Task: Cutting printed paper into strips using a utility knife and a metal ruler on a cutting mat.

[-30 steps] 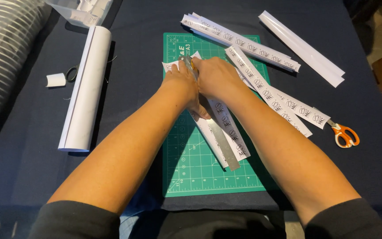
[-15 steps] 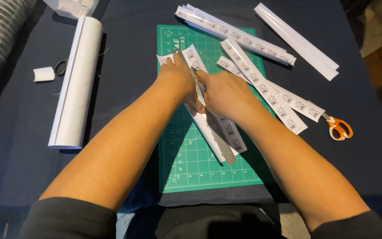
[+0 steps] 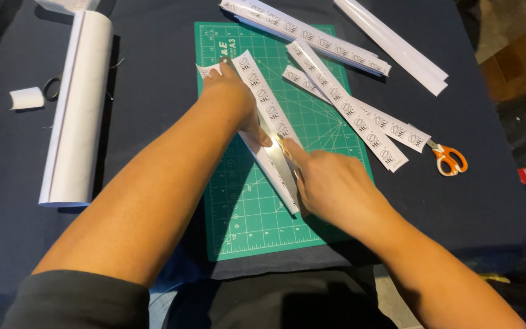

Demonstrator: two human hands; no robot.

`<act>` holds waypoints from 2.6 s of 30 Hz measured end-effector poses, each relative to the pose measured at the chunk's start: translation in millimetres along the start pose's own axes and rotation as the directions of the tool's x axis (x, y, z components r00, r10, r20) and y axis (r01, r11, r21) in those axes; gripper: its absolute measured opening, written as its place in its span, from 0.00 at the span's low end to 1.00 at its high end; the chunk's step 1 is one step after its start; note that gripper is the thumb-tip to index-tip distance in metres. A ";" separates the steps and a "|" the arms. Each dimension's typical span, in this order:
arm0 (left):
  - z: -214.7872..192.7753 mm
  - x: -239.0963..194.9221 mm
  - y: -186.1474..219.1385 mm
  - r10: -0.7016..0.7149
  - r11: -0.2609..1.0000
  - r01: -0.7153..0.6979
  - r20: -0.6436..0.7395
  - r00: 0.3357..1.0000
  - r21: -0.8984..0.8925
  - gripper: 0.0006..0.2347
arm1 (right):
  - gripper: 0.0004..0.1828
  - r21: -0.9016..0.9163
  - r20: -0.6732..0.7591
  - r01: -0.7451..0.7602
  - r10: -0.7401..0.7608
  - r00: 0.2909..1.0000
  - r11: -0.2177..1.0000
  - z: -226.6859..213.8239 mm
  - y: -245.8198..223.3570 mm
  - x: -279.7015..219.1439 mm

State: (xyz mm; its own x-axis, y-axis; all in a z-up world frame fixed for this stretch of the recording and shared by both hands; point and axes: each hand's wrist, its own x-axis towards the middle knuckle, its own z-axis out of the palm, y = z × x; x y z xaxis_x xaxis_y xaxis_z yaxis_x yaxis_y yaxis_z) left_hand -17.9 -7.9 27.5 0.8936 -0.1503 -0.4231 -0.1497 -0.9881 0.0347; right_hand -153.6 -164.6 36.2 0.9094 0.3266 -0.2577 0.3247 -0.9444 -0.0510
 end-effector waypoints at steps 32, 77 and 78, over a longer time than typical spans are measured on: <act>12.9 30.2 0.4 -0.089 0.972 0.030 0.245 0.965 0.234 0.71 | 0.38 0.111 0.358 -0.388 0.328 0.874 0.915 42.4 50.9 -147.0; 114.1 27.9 -47.8 0.246 0.951 -0.304 -0.730 0.638 0.056 0.38 | 0.24 0.251 -0.261 -0.073 0.140 0.955 0.965 93.8 25.3 -46.9; 117.5 24.9 -47.3 0.230 0.959 -0.267 -0.822 0.522 0.099 0.28 | 0.23 0.240 -0.276 -0.059 0.126 0.953 0.969 92.5 23.3 -47.5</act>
State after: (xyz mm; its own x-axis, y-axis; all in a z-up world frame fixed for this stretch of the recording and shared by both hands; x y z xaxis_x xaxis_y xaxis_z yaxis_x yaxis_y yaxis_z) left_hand -38.3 39.0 -91.1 0.7795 -0.3321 0.5311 -0.4238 -0.9040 0.0567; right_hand -213.2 -205.6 -42.1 0.9793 0.2020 0.0140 0.1984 -0.9434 -0.2657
